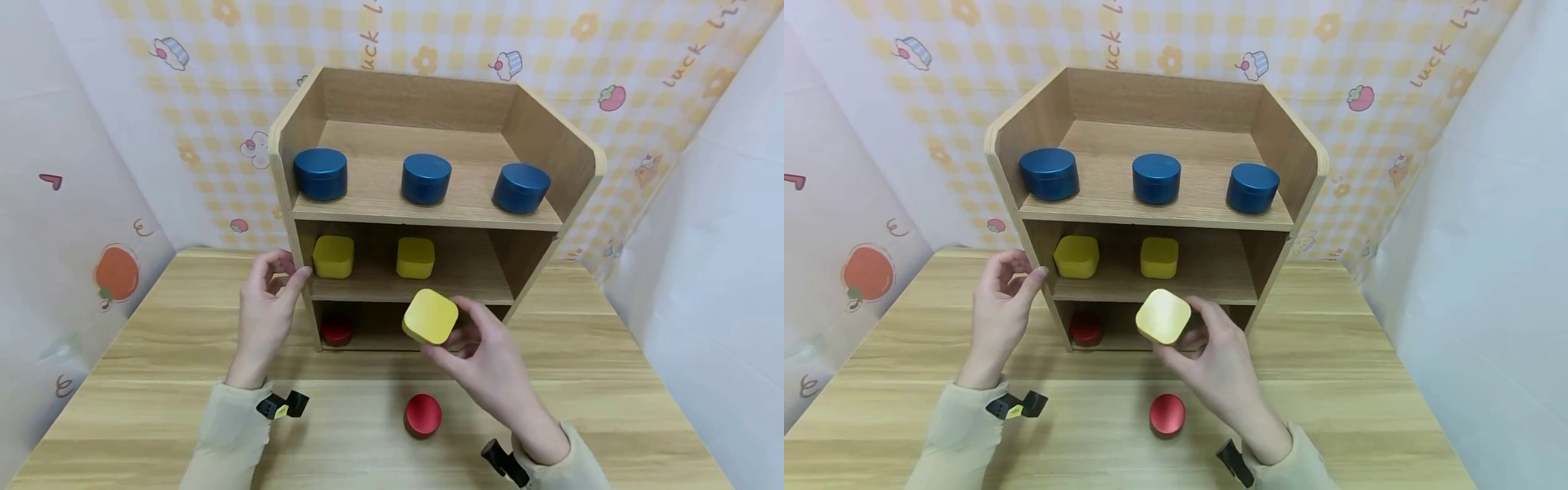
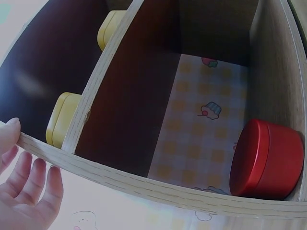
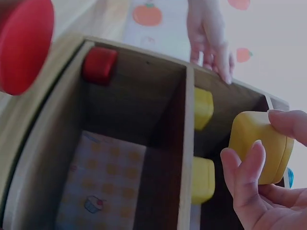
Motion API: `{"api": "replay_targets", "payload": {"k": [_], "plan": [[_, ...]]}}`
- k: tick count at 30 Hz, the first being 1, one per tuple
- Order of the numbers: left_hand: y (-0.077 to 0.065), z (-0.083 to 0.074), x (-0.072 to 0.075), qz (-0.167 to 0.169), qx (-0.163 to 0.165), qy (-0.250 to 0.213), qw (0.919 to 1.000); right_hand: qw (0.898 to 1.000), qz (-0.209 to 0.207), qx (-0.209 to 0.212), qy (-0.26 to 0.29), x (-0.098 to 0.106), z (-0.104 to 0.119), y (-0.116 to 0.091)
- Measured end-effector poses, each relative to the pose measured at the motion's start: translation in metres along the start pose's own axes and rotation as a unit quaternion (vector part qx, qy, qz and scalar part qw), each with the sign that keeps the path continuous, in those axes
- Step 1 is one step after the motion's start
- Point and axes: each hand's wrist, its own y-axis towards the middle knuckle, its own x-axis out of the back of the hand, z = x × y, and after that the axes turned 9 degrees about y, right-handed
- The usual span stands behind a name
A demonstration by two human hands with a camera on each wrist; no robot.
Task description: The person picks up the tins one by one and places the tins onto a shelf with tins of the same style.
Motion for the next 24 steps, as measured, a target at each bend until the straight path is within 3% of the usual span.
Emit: {"api": "replay_targets", "payload": {"k": [11, 17, 24], "plan": [[0.001, -0.001, 0.002, 0.0, -0.002, -0.003, 1.0, 0.998, -0.062, -0.006, -0.024, 0.012, 0.004, 0.016], [0.0, -0.002, 0.003, 0.0, -0.004, -0.001, 1.0, 0.994, -0.095, -0.048, -0.029, 0.02, 0.003, 0.024], [0.0, -0.003, 0.002, 0.002, 0.003, -0.003, 1.0, 0.983, -0.154, -0.097, 0.01, 0.026, -0.005, 0.035]]}}
